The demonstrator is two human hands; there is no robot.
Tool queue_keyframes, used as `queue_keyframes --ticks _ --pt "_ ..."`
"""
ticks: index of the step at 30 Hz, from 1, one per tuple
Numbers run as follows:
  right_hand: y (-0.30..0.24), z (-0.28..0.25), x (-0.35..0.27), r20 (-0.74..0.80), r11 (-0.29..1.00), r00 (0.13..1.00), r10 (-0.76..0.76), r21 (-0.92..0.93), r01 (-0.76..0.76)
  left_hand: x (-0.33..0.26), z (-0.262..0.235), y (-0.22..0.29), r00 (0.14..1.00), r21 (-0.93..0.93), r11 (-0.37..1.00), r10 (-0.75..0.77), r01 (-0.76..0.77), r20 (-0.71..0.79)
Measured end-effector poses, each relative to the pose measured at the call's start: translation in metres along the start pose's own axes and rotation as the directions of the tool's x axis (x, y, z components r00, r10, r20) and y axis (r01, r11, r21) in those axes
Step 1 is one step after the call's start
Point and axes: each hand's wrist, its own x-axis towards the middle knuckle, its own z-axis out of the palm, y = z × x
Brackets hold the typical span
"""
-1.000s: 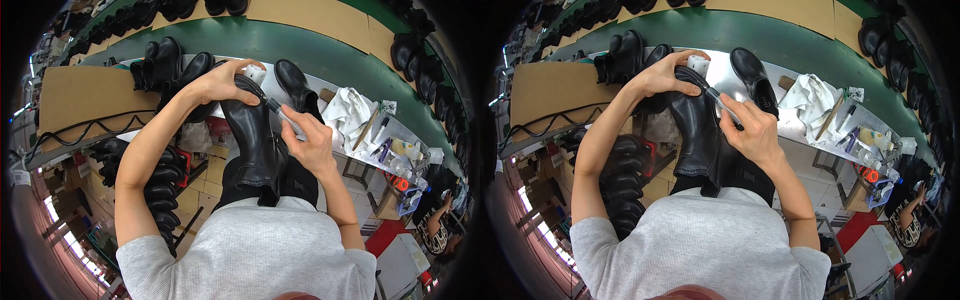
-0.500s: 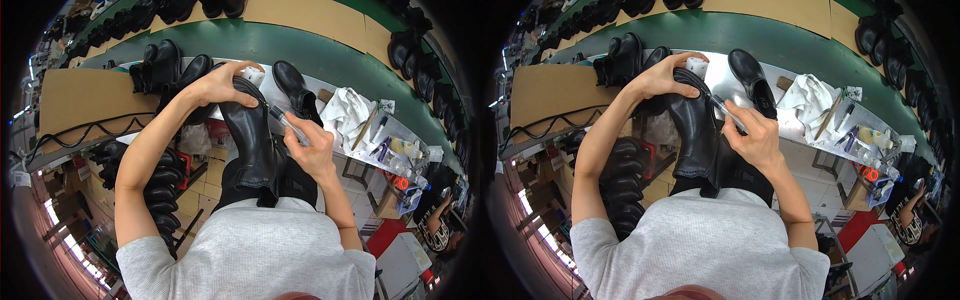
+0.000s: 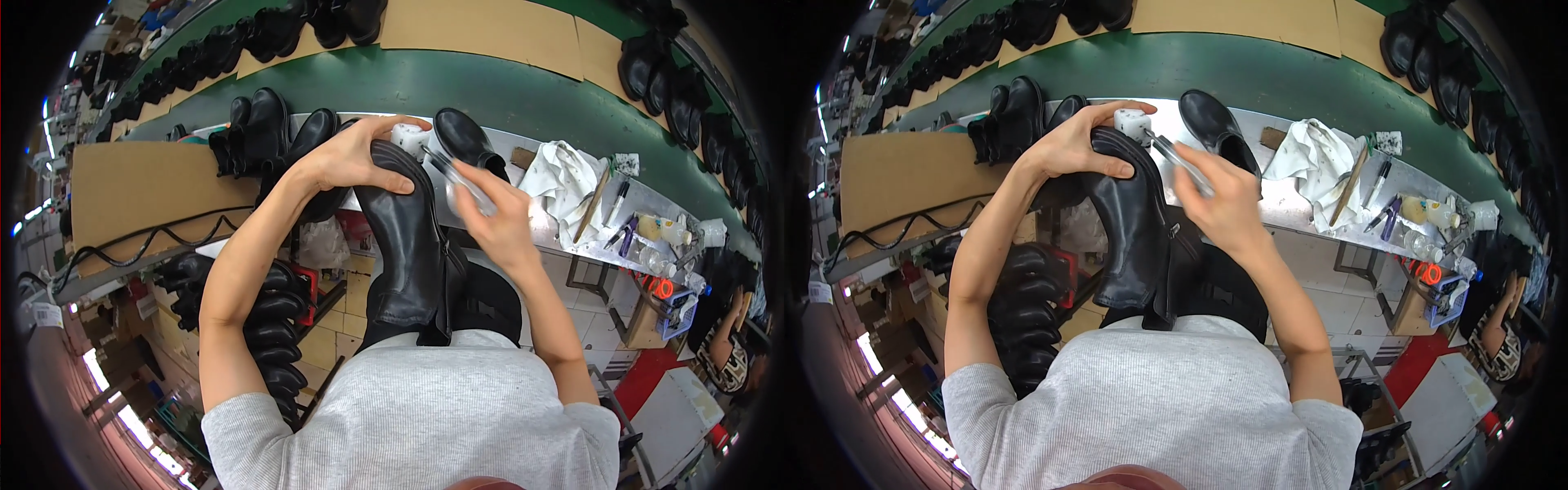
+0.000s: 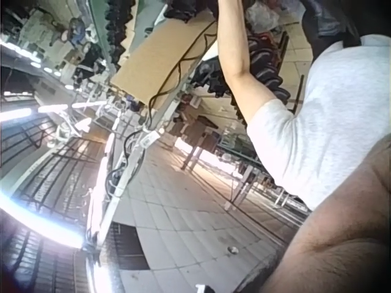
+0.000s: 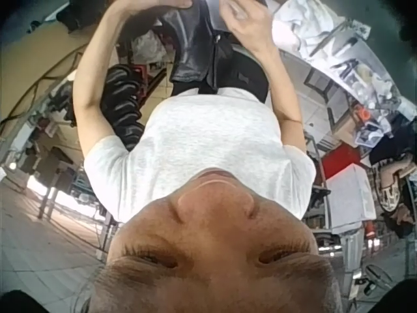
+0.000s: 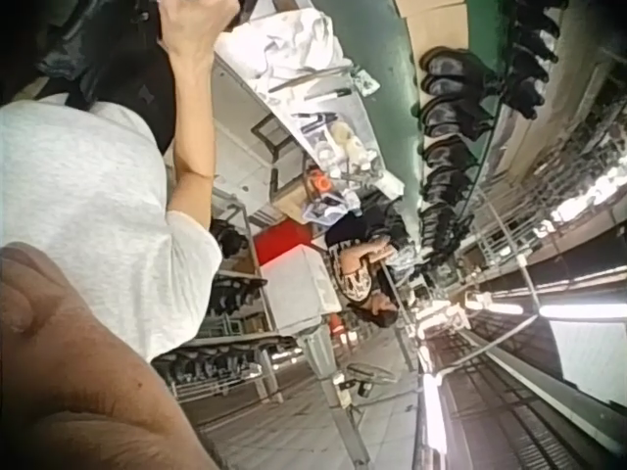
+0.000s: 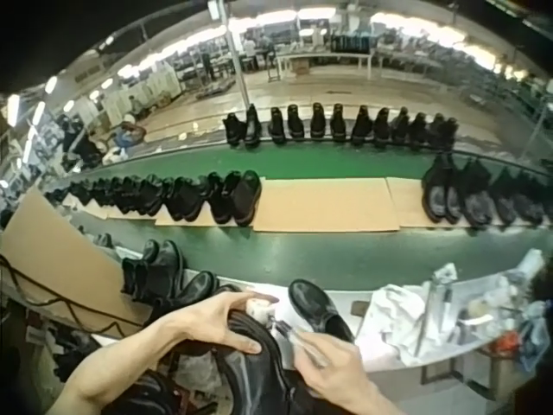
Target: Finishing and inspecting black leather boots on a shoe manufacturing line, involving cleaning and checking the sole and upper.
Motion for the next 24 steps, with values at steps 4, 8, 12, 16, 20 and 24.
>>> queue_keyframes --ticks 4,8,12,16,20,24 --pt "-0.001 0.009 0.006 -0.006 0.999 0.999 -0.045 -0.011 0.045 -0.003 0.000 -0.007 0.998 -0.016 1.000 -0.007 0.007 -0.055" --pt "-0.007 -0.006 -0.004 0.263 0.989 0.963 0.059 -0.144 -0.021 -0.006 0.001 -0.015 0.989 0.099 0.995 -0.017 0.032 -0.148" --pt "-0.019 -0.018 0.026 0.475 0.971 0.878 -0.063 -0.175 0.164 -0.003 -0.001 -0.012 0.995 0.137 0.989 -0.036 0.049 -0.098" --pt "-0.014 -0.005 0.036 0.516 0.938 0.843 -0.151 -0.195 0.287 -0.001 0.003 -0.007 0.992 0.090 0.993 -0.060 0.070 -0.108" --pt "-0.010 -0.002 0.021 0.464 0.934 0.875 -0.139 -0.231 0.271 -0.003 0.004 -0.017 0.988 -0.011 0.999 -0.039 0.038 -0.151" --pt "-0.010 0.001 0.010 0.408 0.943 0.906 -0.113 -0.245 0.227 -0.001 -0.001 -0.022 0.995 0.086 0.995 -0.046 0.054 -0.092"
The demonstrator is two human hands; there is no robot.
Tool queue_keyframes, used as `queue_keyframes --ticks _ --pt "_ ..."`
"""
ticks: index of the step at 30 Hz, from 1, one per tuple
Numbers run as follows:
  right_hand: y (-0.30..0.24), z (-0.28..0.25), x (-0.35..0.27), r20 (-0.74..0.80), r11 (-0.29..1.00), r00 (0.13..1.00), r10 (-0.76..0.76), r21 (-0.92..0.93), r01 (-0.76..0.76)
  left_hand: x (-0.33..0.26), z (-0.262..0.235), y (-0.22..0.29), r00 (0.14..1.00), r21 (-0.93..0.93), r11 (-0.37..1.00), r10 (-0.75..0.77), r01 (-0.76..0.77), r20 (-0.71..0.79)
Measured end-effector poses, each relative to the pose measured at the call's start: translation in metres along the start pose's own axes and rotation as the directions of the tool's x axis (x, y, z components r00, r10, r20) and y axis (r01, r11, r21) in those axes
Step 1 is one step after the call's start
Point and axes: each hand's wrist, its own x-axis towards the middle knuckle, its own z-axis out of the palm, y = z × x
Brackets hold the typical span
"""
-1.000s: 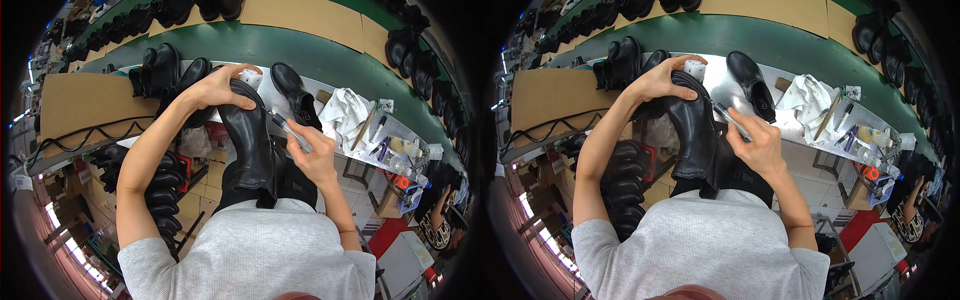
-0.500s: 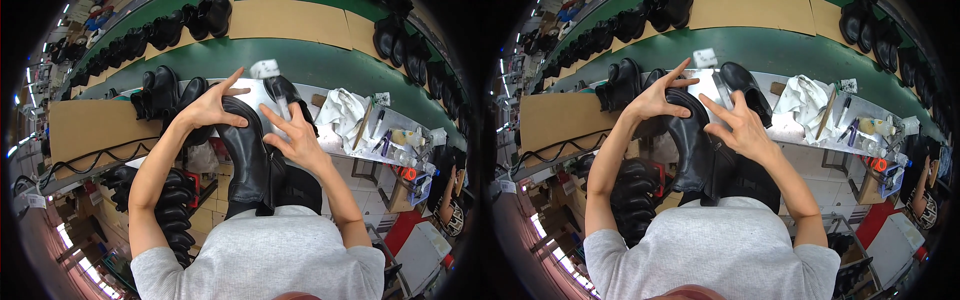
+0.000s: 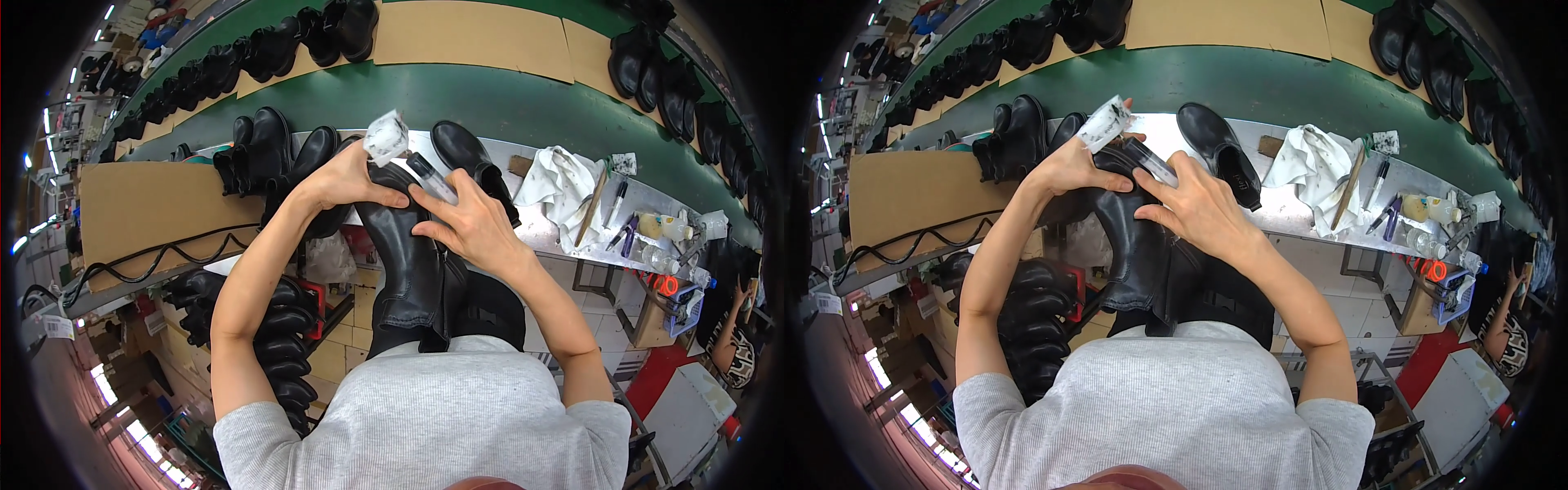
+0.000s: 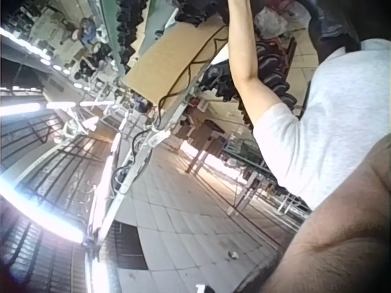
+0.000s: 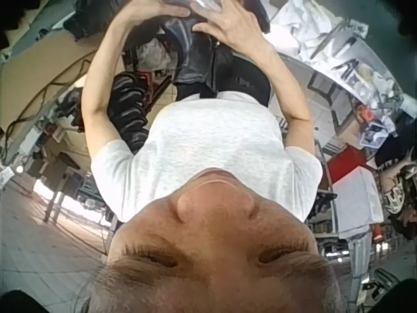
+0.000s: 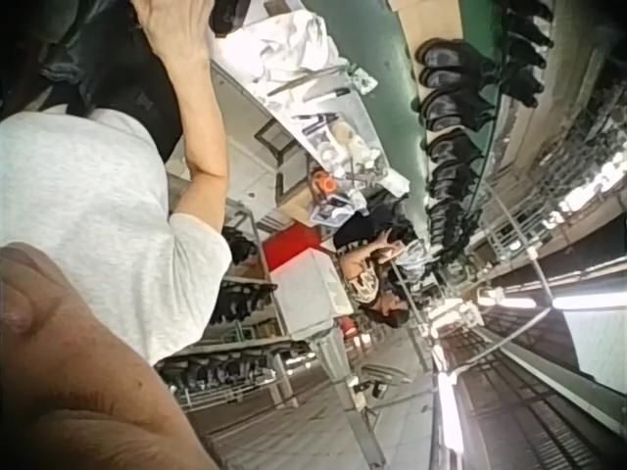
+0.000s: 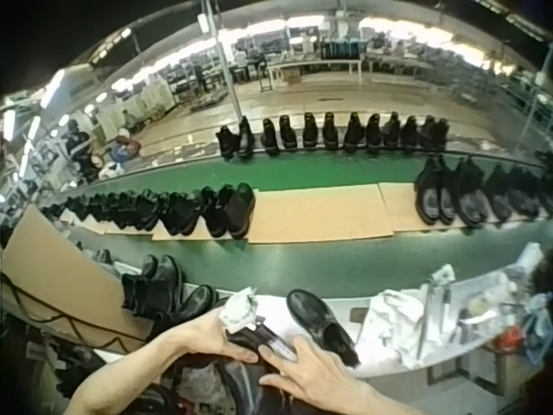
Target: Finishing and inspecting black leather boots on a shoe manufacturing line, involving cleaning and checking the sole and upper.
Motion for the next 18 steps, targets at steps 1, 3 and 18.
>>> queue_keyframes --ticks 1,3,18 --pt "0.000 0.003 -0.002 -0.072 1.000 0.997 -0.008 0.008 0.008 0.000 -0.001 -0.004 0.999 -0.016 0.999 -0.040 0.040 -0.006" --pt "0.002 0.008 -0.008 -0.145 1.000 0.989 -0.012 0.014 0.014 0.001 -0.002 -0.005 0.997 -0.031 0.996 -0.079 0.079 -0.009" --pt "0.030 -0.030 -0.073 -0.391 0.894 0.804 0.448 0.193 -0.404 0.022 -0.022 -0.010 0.928 -0.297 0.935 0.274 -0.195 0.253"
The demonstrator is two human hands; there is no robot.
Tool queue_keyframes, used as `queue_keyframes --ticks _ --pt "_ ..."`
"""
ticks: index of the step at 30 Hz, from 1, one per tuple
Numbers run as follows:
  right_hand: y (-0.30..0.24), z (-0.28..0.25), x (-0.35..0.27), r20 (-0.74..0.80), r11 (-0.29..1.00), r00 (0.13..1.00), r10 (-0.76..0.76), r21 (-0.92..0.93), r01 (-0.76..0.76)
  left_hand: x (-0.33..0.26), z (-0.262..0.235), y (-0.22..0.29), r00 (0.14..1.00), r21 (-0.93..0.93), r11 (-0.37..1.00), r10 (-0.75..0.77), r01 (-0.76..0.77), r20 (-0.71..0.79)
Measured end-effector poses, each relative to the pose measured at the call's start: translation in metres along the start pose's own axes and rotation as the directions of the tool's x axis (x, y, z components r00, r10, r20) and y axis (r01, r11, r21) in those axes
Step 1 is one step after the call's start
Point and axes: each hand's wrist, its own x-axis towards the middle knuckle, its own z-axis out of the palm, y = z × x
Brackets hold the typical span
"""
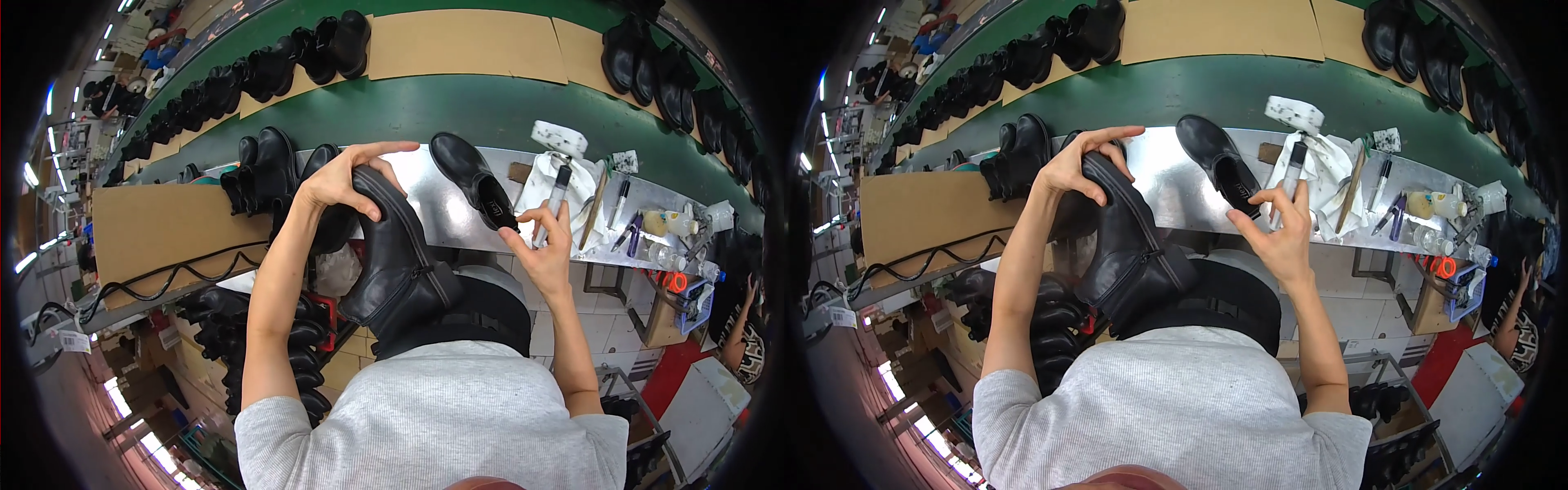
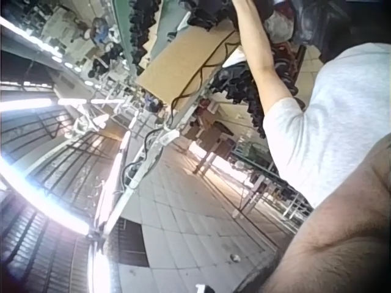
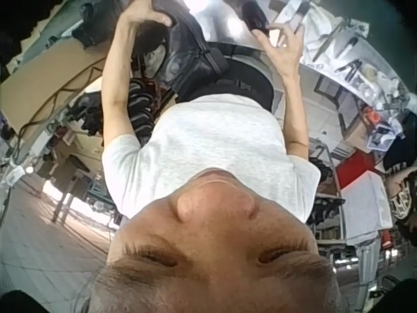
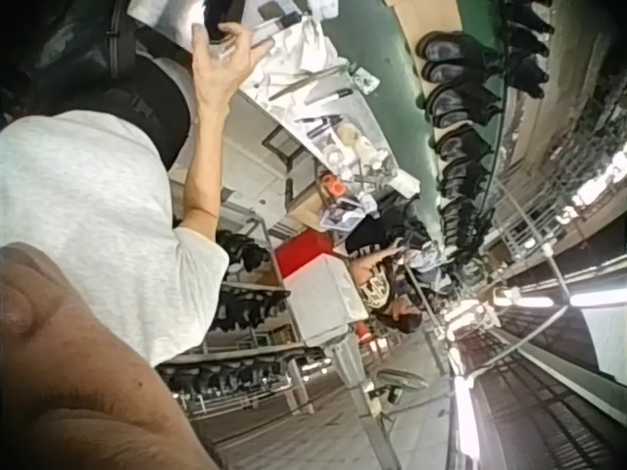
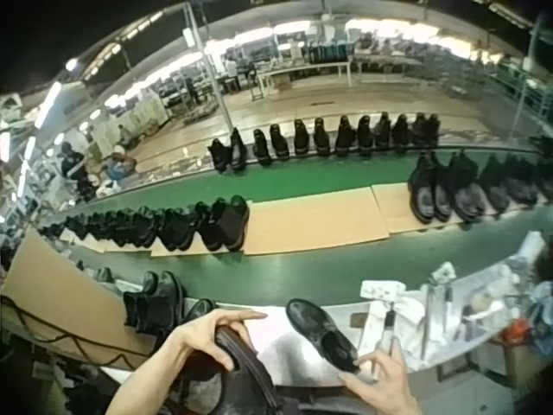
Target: Finishing and inspecting black leather boots on a shoe manufacturing line, involving cleaning and checking the sole and upper.
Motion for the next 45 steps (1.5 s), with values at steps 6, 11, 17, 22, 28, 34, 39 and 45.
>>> queue_keyframes --ticks 6,11,17,22,28,34,39,45 --pt "0.018 -0.018 -0.006 -0.110 0.999 0.993 0.034 -0.034 -0.038 0.005 -0.005 -0.014 1.000 -0.007 1.000 0.006 -0.006 0.007" --pt "0.043 -0.058 -0.010 -0.218 0.957 0.966 0.137 -0.224 -0.186 0.005 -0.008 -0.022 1.000 -0.070 0.997 -0.015 0.014 -0.021" --pt "0.122 -0.108 -0.015 -0.274 0.767 0.915 0.296 -0.502 -0.399 0.027 -0.021 -0.018 0.965 0.022 0.971 -0.232 0.236 -0.119" --pt "0.163 -0.116 0.003 -0.235 0.726 0.908 0.348 -0.546 -0.419 0.052 -0.057 -0.027 0.923 0.049 0.924 -0.375 0.380 -0.089" --pt "0.121 -0.146 -0.027 -0.337 0.792 0.893 0.299 -0.434 -0.429 0.091 -0.085 -0.119 0.799 0.185 0.811 -0.459 0.555 -0.388" --pt "0.188 -0.281 -0.066 -0.704 0.731 0.711 0.011 -0.479 -0.486 0.074 -0.048 -0.159 0.676 0.429 0.585 -0.303 0.688 -0.672" --pt "0.327 -0.360 -0.023 -0.350 0.641 0.792 0.500 -0.465 -0.611 0.010 -0.053 -0.160 0.515 0.020 0.839 -0.315 0.544 -0.797" --pt "0.521 -0.433 -0.056 0.094 0.703 0.951 0.293 -0.695 -0.148 0.026 0.047 -0.060 0.401 -0.032 0.910 -0.214 0.414 -0.891"
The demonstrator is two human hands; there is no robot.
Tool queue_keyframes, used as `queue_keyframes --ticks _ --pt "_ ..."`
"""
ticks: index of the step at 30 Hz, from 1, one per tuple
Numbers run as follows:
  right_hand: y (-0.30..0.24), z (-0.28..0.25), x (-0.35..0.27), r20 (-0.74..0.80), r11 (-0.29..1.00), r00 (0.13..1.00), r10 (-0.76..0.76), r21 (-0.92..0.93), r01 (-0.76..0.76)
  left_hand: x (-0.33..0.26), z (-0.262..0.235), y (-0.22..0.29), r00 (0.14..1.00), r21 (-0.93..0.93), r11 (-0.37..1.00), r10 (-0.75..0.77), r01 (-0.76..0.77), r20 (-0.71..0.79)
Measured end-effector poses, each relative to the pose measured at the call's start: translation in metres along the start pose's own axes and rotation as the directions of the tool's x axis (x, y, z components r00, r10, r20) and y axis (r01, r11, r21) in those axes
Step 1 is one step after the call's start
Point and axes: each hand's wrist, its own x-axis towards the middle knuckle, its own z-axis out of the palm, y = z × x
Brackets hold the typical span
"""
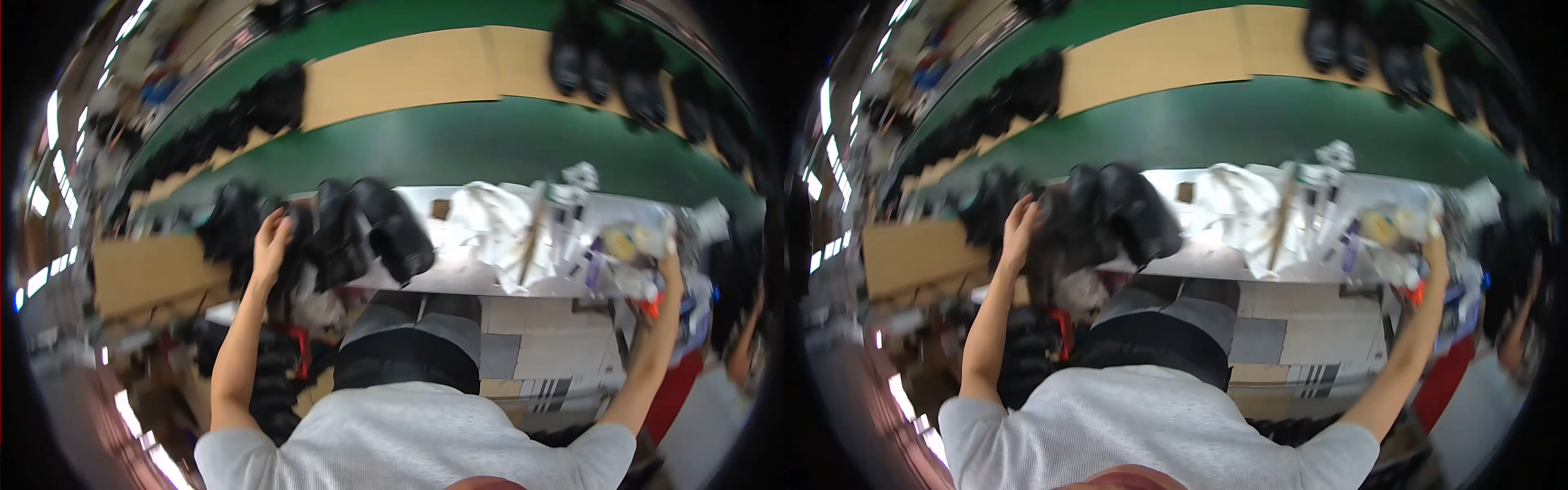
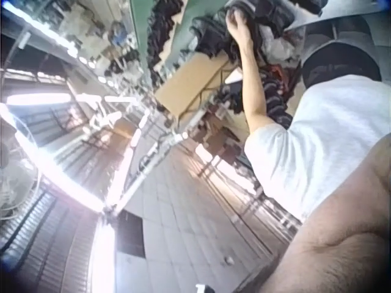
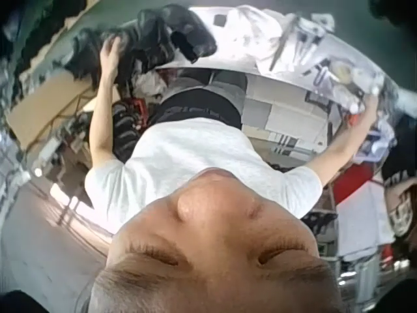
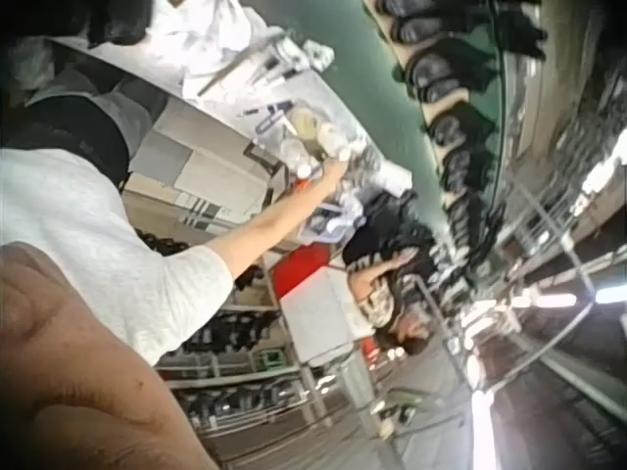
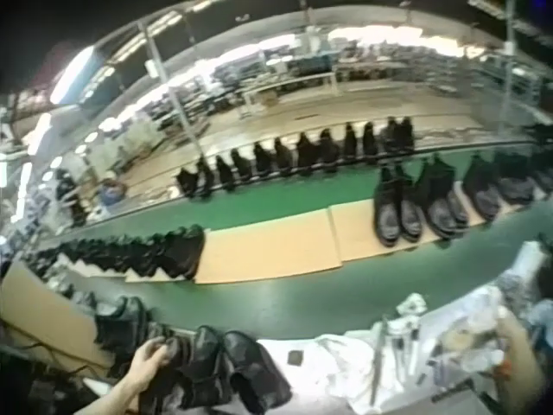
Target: Finishing and inspecting black leather boots on a shoe manufacturing line, involving cleaning and checking the sole and upper.
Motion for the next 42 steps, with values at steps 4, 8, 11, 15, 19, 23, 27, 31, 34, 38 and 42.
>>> queue_keyframes --ticks 4,8,11,15,19,23,27,31,34,38,42 --pt "0.031 0.005 0.005 0.032 0.966 0.999 -0.014 -0.259 0.022 -0.068 0.005 0.003 0.998 -0.243 0.969 -0.043 0.033 -0.038" --pt "-0.052 0.007 0.020 -0.136 0.987 0.983 0.127 0.116 -0.111 -0.111 0.029 -0.002 0.992 -0.252 0.967 -0.052 0.021 -0.117" --pt "-0.064 -0.034 0.006 0.106 0.917 0.957 0.270 0.275 -0.289 -0.101 0.044 -0.027 0.984 -0.144 0.989 -0.047 0.021 -0.173" --pt "-0.089 -0.102 -0.004 -0.060 0.812 0.885 0.462 0.431 -0.395 -0.088 0.046 -0.008 0.997 0.022 0.997 -0.072 0.072 -0.037" --pt "-0.355 -0.168 -0.004 -0.280 0.846 0.947 0.156 0.533 0.018 -0.068 0.049 -0.019 0.996 0.415 0.906 -0.089 0.078 0.006" --pt "-0.525 -0.086 -0.004 0.117 0.640 0.919 -0.376 0.750 0.166 -0.040 0.071 -0.013 0.994 0.386 0.916 -0.113 0.109 -0.013" --pt "-0.652 -0.014 0.011 0.185 0.736 0.838 -0.513 0.598 0.318 -0.044 0.067 -0.025 0.996 0.450 0.892 -0.071 0.039 0.054" --pt "-0.700 0.019 0.018 0.307 0.930 0.878 -0.367 0.123 0.345 -0.066 0.069 -0.042 0.998 0.394 0.918 0.025 -0.044 0.054" --pt "-0.696 0.016 0.012 0.160 0.748 0.754 -0.637 0.366 0.554 -0.092 0.059 -0.043 0.990 0.228 0.964 0.121 -0.134 0.074" --pt "-0.780 -0.058 -0.075 0.259 0.690 0.652 -0.712 0.085 0.719 -0.163 0.002 -0.046 0.934 -0.055 0.934 0.347 -0.353 -0.089" --pt "-0.857 -0.090 -0.126 0.449 0.627 0.497 -0.742 0.205 0.752 -0.253 -0.094 -0.076 0.988 -0.188 0.975 0.095 -0.117 -0.120"
